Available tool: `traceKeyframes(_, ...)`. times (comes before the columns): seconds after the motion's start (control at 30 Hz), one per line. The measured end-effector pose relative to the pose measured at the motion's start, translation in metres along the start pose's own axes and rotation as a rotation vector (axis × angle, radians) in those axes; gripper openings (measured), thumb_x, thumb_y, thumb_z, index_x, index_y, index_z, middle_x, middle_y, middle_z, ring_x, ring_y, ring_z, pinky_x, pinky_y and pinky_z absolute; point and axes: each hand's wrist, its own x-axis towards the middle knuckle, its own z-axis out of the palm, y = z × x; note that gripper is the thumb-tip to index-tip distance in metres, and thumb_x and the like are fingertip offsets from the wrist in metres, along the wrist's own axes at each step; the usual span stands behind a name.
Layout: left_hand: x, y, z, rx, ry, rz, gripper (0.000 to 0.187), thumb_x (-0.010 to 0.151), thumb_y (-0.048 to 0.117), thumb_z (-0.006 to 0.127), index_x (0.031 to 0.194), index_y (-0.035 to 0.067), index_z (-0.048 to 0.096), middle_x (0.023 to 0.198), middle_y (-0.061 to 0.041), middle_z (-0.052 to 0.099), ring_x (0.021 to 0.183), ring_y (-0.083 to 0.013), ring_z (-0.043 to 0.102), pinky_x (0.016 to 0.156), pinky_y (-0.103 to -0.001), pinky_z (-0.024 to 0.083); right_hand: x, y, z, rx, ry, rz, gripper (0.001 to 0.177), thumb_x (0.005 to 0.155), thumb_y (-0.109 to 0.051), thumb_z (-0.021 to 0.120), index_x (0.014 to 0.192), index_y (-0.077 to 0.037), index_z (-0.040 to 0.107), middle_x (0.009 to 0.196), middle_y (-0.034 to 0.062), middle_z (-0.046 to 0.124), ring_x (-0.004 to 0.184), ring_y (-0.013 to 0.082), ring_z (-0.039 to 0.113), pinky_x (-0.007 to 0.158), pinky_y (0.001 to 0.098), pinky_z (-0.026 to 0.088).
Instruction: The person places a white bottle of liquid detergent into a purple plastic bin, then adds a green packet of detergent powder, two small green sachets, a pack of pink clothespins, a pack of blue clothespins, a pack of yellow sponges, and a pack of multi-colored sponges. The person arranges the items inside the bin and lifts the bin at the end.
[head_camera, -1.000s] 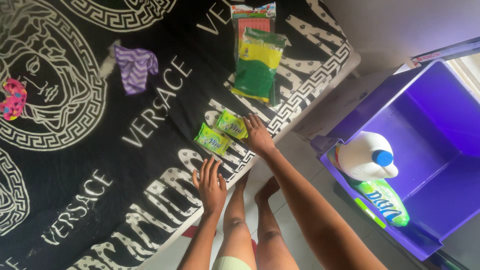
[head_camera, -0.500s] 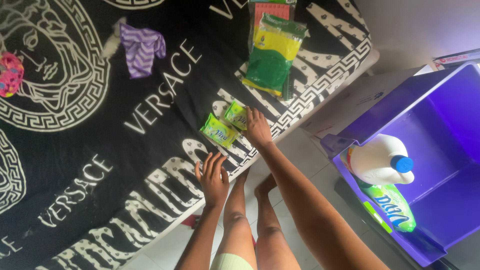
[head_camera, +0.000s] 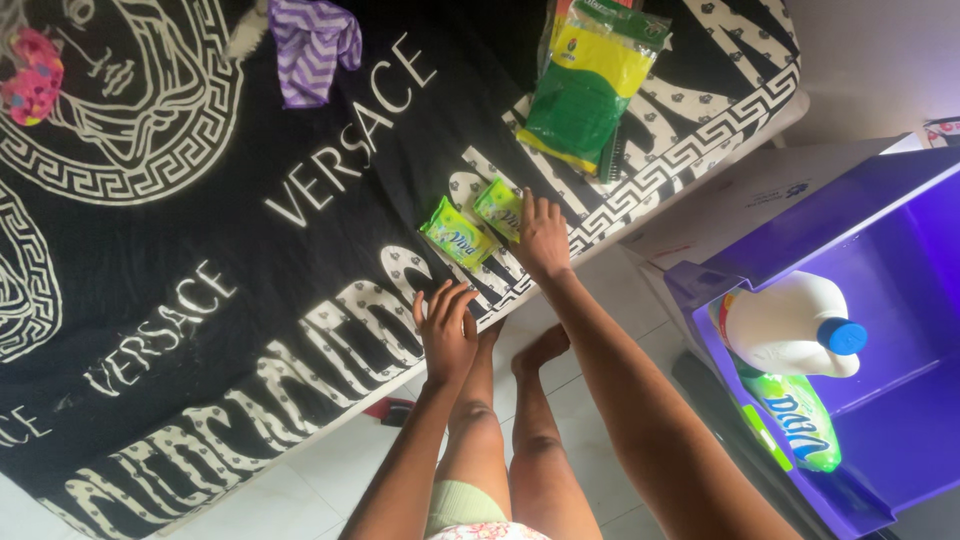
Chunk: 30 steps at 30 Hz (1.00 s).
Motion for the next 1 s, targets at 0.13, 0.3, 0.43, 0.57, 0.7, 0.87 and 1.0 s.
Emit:
traceKeyframes(0.13,0.004,0.001,0.001,0.001,-0.017,-0.011,0.033,0.084,-0.003,0.064,0.112,0.014,0.070,0.122,-0.002,0.070,0.129,-0.0250,0.058,0.121,-0.056,0.025,0.000,0.002,-0.001,0.024,-0.063,0.138,0.081,0.065,-0.018,0.090,0.135,-0.002,0.051,0.117,0.0189,0.051,0.110,0.0347,0.053,0.092,0.0413,0.050)
traceKeyframes(0.3,0.010,0.000,0.005,-0.019,0.018,-0.014,0.032,0.083,-0.004,0.064,0.110,0.013,0.070,0.121,-0.004,0.070,0.126,-0.0260,0.059,0.117,-0.055,0.031,-0.006,0.021,0.018,0.435,-0.010,0.270,0.065,0.068,-0.026,0.092,0.120,-0.003,0.061,0.109,0.0191,0.062,0.093,0.0336,0.066,0.084,0.0443,0.055)
traceKeyframes(0.43,0.013,-0.011,0.021,-0.109,0.088,-0.106,0.030,0.086,-0.002,0.065,0.112,0.011,0.069,0.118,-0.008,0.072,0.118,-0.0302,0.063,0.107,-0.047,0.045,-0.007,0.036,0.016,0.657,-0.019,0.381,0.055,0.079,-0.031,0.089,0.115,0.002,0.064,0.099,0.0183,0.074,0.089,0.0298,0.072,0.082,0.0426,0.056)
traceKeyframes(0.57,0.030,-0.031,0.063,-0.444,0.147,-0.616,0.032,0.090,0.014,0.071,0.121,0.009,0.064,0.116,-0.013,0.071,0.107,-0.0287,0.069,0.092,-0.040,0.056,-0.024,0.036,-0.005,1.158,0.078,0.432,0.051,0.083,-0.023,0.083,0.122,0.002,0.061,0.105,0.0160,0.076,0.093,0.0211,0.074,0.083,0.0339,0.058)
traceKeyframes(0.7,0.058,-0.059,0.103,-0.844,0.192,-1.184,0.057,0.081,0.033,0.083,0.124,0.006,0.057,0.119,-0.015,0.069,0.108,-0.0255,0.068,0.085,-0.041,0.057,-0.040,0.033,-0.031,1.347,0.159,0.455,0.049,0.085,-0.016,0.081,0.124,0.005,0.059,0.107,0.0140,0.075,0.096,0.0197,0.074,0.087,0.0330,0.058)
traceKeyframes(0.87,0.084,-0.076,0.136,-0.700,0.155,-1.309,0.078,0.072,0.045,0.090,0.126,-0.002,0.059,0.127,-0.020,0.066,0.113,-0.0306,0.068,0.094,-0.039,0.057,-0.063,0.031,-0.056,1.414,0.228,0.483,0.047,0.086,-0.015,0.081,0.125,0.005,0.064,0.109,0.0121,0.075,0.098,0.0179,0.071,0.091,0.0310,0.054)
traceKeyframes(1.0,0.087,-0.077,0.144,-0.708,0.192,-1.325,0.088,0.067,0.042,0.094,0.129,-0.005,0.052,0.130,-0.022,0.062,0.116,-0.0320,0.065,0.097,-0.039,0.056,-0.079,0.027,-0.075,1.507,0.263,0.486,0.045,0.087,-0.016,0.081,0.124,0.003,0.064,0.109,0.0105,0.075,0.098,0.0158,0.070,0.090,0.0300,0.053)
